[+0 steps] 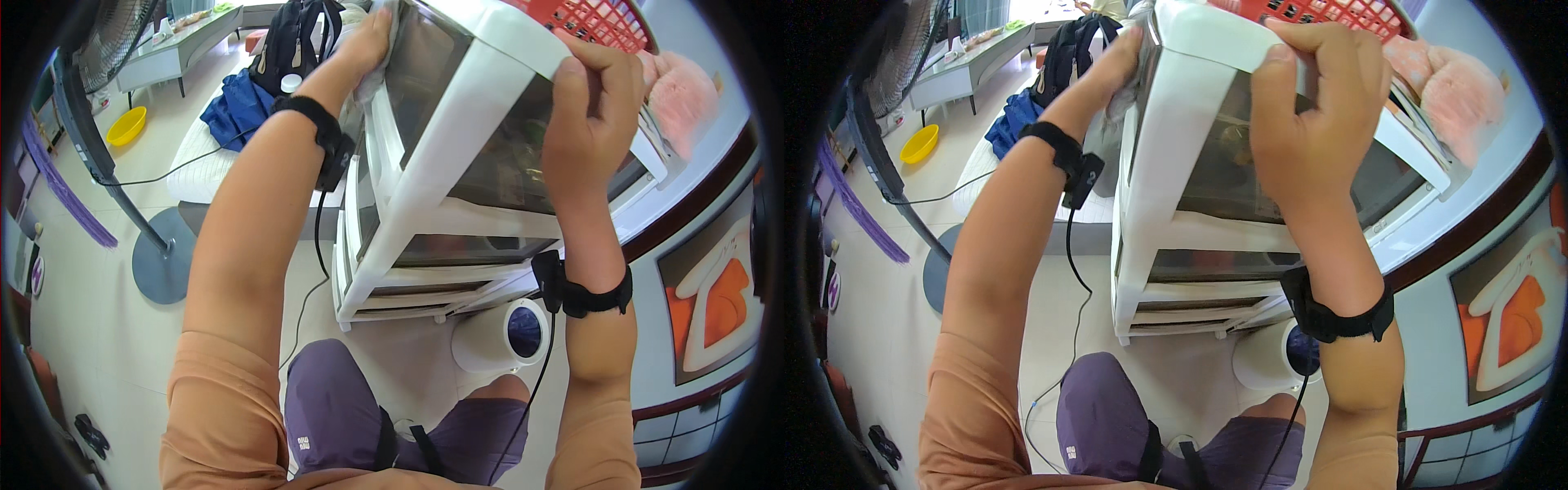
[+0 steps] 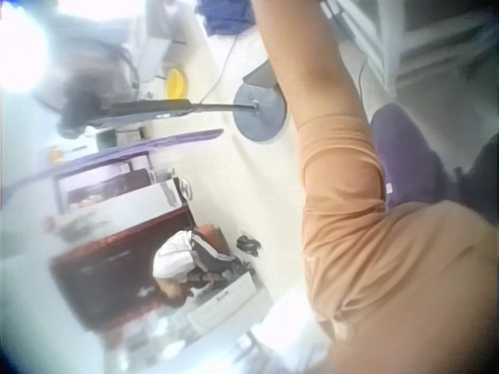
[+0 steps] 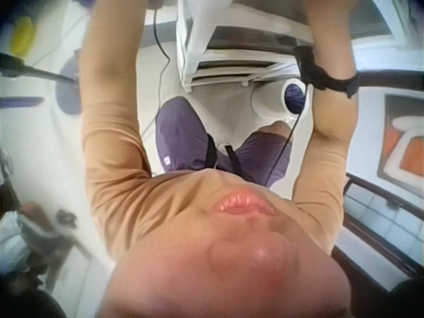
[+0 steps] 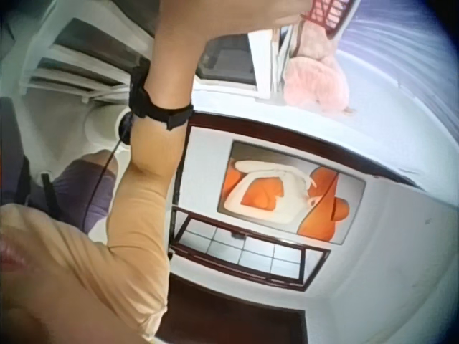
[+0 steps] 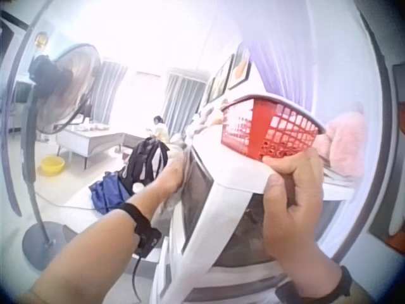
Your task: Cleaning a wooden door and a plastic storage cabinet using a damp cloth.
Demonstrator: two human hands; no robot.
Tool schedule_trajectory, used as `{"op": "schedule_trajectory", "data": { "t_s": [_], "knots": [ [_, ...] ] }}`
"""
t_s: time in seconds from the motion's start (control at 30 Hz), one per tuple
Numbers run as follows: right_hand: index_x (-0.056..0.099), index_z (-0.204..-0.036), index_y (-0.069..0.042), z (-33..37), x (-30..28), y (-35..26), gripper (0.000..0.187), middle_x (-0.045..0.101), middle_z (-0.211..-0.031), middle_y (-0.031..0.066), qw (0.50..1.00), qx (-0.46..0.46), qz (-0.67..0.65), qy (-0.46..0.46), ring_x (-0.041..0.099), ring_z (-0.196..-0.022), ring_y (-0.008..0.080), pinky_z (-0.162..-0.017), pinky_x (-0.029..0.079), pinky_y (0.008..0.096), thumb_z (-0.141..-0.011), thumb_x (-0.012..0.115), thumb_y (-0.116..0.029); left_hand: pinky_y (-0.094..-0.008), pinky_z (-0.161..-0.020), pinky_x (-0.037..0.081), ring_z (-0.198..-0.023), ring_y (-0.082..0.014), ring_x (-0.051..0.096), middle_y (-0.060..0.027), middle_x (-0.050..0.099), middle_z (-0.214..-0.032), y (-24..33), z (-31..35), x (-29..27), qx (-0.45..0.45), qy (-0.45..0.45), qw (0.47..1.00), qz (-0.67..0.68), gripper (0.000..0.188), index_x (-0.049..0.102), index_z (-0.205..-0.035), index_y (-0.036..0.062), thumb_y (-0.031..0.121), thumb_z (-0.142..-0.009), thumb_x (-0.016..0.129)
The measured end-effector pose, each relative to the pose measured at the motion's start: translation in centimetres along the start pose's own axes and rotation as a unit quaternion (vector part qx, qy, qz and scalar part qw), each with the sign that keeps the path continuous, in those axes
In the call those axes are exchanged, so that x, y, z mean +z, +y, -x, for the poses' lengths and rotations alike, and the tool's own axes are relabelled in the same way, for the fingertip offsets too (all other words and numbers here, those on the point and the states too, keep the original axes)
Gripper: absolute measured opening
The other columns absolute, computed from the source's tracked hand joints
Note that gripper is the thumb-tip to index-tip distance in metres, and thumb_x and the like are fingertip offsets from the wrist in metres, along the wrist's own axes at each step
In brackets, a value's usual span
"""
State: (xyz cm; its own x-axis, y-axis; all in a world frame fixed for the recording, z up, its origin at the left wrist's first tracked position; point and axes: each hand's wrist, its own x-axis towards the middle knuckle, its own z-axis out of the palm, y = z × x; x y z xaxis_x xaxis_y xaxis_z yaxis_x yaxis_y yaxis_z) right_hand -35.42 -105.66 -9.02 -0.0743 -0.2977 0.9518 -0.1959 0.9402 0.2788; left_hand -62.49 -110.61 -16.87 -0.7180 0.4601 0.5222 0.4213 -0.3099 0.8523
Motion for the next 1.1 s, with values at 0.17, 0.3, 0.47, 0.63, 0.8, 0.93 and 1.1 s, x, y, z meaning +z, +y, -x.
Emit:
{"op": "schedule_trajectory", "data": {
  "t_s": [0.17,0.3,0.47,0.63,0.8,0.93,1.1],
  "knots": [
    [0.065,-0.090,-0.007,0.1,-0.7,0.5,0.013,0.051,-0.082,0.0054,0.999,-0.021,0.041,-0.013,0.045,-0.080,0.0205,-0.073,0.037,0.0314,-0.084,0.057,-0.016,-0.0311,-0.094,0.041,-0.102,-0.0173,0.055,-0.0095,0.060,-0.115,-7.5,5.5,-0.6,-0.080,-0.096,0.991,0.057,0.054,0.051,-0.127,0.0047,0.043,-0.101,0.025],
    [0.065,-0.091,-0.007,0.0,-0.2,-0.2,0.013,0.050,-0.082,0.0049,1.000,-0.017,0.017,-0.005,0.044,-0.079,0.0194,-0.073,0.036,0.0299,-0.084,0.057,-0.016,-0.0321,-0.094,0.040,-0.105,-0.0190,0.055,-0.0116,0.060,-0.116,-11.2,9.9,-0.9,-0.095,0.001,0.995,0.018,0.050,0.052,-0.126,0.0011,0.039,-0.101,0.031],
    [0.065,-0.092,-0.008,0.0,-0.3,-0.1,0.014,0.049,-0.081,0.0038,0.999,0.004,0.036,-0.007,0.042,-0.077,0.0179,-0.070,0.035,0.0291,-0.084,0.058,-0.016,-0.0285,-0.088,0.041,-0.098,-0.0154,0.054,-0.0127,0.061,-0.107,-3.4,11.3,0.2,-0.013,0.135,0.968,0.210,0.043,0.056,-0.118,-0.0039,0.033,-0.100,0.040],
    [0.066,-0.091,-0.008,0.4,-0.1,0.3,0.013,0.049,-0.080,0.0035,1.000,0.019,0.010,0.011,0.042,-0.077,0.0178,-0.069,0.035,0.0291,-0.084,0.058,-0.017,-0.0392,-0.070,0.046,-0.083,-0.0361,0.056,-0.0197,0.059,-0.088,11.1,13.3,1.5,0.384,0.138,0.908,-0.092,0.024,0.057,-0.101,0.0005,0.021,-0.097,0.046],
    [0.066,-0.090,-0.009,0.1,0.0,-0.3,0.012,0.049,-0.078,0.0034,0.999,0.033,-0.009,0.011,0.042,-0.076,0.0189,-0.068,0.035,0.0300,-0.083,0.059,-0.016,-0.0354,-0.113,0.020,-0.138,-0.0321,0.028,-0.0218,0.035,-0.144,11.5,15.7,1.0,0.496,-0.062,0.866,-0.013,0.060,0.034,-0.141,-0.0017,0.042,-0.100,0.025],
    [0.063,-0.096,-0.003,0.4,-0.4,0.0,0.014,0.054,-0.089,0.0040,1.000,0.016,-0.017,-0.007,0.050,-0.082,0.0141,-0.076,0.040,0.0267,-0.089,0.055,-0.012,-0.0409,-0.093,0.045,-0.118,-0.0408,0.050,-0.0189,0.050,-0.132,7.4,20.2,2.5,0.420,0.084,0.898,-0.104,0.051,0.057,-0.125,0.0111,0.006,-0.076,0.068],
    [0.062,-0.101,0.000,0.2,-0.9,0.2,0.015,0.056,-0.094,0.0040,0.999,0.023,-0.025,-0.033,0.053,-0.085,0.0107,-0.078,0.042,0.0220,-0.093,0.052,-0.008,-0.0444,-0.098,0.042,-0.124,-0.0451,0.044,-0.0178,0.044,-0.140,1.1,25.7,1.5,0.370,0.046,0.911,-0.175,0.056,0.060,-0.123,0.0118,0.010,-0.068,0.073]
  ]
}}
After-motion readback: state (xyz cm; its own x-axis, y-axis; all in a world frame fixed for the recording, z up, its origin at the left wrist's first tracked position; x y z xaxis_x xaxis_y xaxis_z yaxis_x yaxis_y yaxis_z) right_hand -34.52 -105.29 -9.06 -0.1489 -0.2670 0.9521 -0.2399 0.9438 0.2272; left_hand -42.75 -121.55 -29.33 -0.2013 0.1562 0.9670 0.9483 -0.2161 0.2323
